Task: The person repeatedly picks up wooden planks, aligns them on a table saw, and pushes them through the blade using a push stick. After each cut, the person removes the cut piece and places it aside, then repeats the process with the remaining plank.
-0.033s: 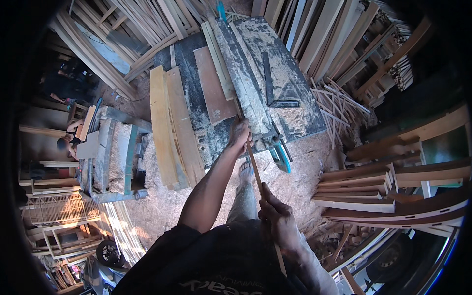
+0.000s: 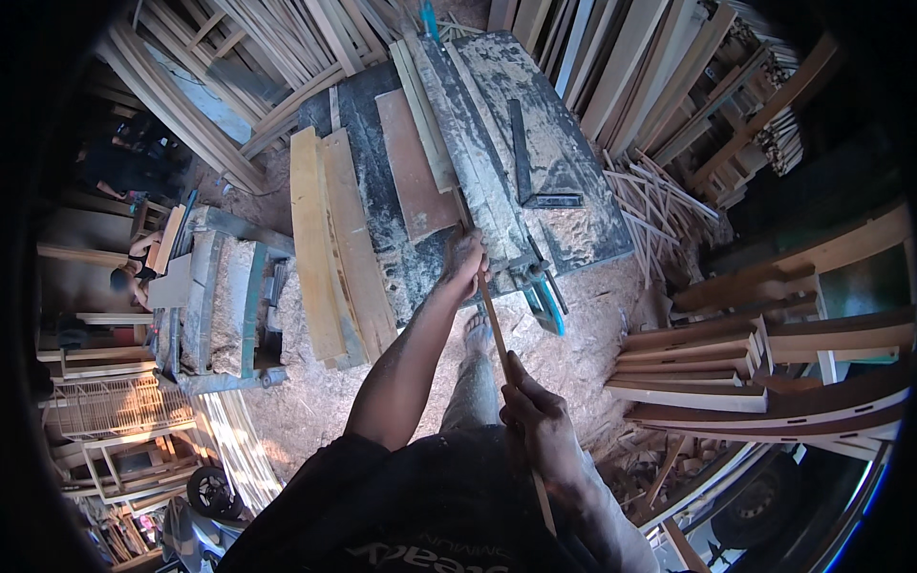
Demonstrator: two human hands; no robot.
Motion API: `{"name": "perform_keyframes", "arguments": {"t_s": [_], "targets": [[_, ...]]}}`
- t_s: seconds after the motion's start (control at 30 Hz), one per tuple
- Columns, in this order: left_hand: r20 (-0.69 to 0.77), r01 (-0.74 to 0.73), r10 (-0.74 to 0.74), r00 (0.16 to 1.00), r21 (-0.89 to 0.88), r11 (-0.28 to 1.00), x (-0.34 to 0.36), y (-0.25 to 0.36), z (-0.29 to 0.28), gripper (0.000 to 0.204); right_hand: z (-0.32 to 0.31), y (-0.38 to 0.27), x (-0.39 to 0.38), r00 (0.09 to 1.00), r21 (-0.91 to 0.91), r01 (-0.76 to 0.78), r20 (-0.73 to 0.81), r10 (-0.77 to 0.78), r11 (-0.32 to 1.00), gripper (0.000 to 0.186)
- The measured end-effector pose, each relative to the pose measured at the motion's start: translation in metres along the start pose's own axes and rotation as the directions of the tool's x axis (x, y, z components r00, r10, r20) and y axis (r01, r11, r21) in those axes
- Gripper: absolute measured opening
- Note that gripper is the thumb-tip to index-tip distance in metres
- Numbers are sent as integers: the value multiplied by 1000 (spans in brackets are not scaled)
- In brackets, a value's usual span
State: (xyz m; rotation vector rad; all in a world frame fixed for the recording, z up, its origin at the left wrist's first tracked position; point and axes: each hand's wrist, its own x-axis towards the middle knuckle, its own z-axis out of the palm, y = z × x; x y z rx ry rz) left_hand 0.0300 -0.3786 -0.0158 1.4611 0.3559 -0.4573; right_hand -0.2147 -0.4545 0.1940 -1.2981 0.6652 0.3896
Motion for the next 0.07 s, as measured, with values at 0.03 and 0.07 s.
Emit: {"name": "perform_keyframes", "arguments": {"t_s": [0.03,0.07], "targets": [[-3,-20,20,1000,12,1000,3,2,-1,7,2,-8,1,998,114,-21,65,14,993,49],[16,5,-5,1000,-20,1000,5,3,-3,13,1,-18,-2,988,229,-139,103,118,964,49]]}}
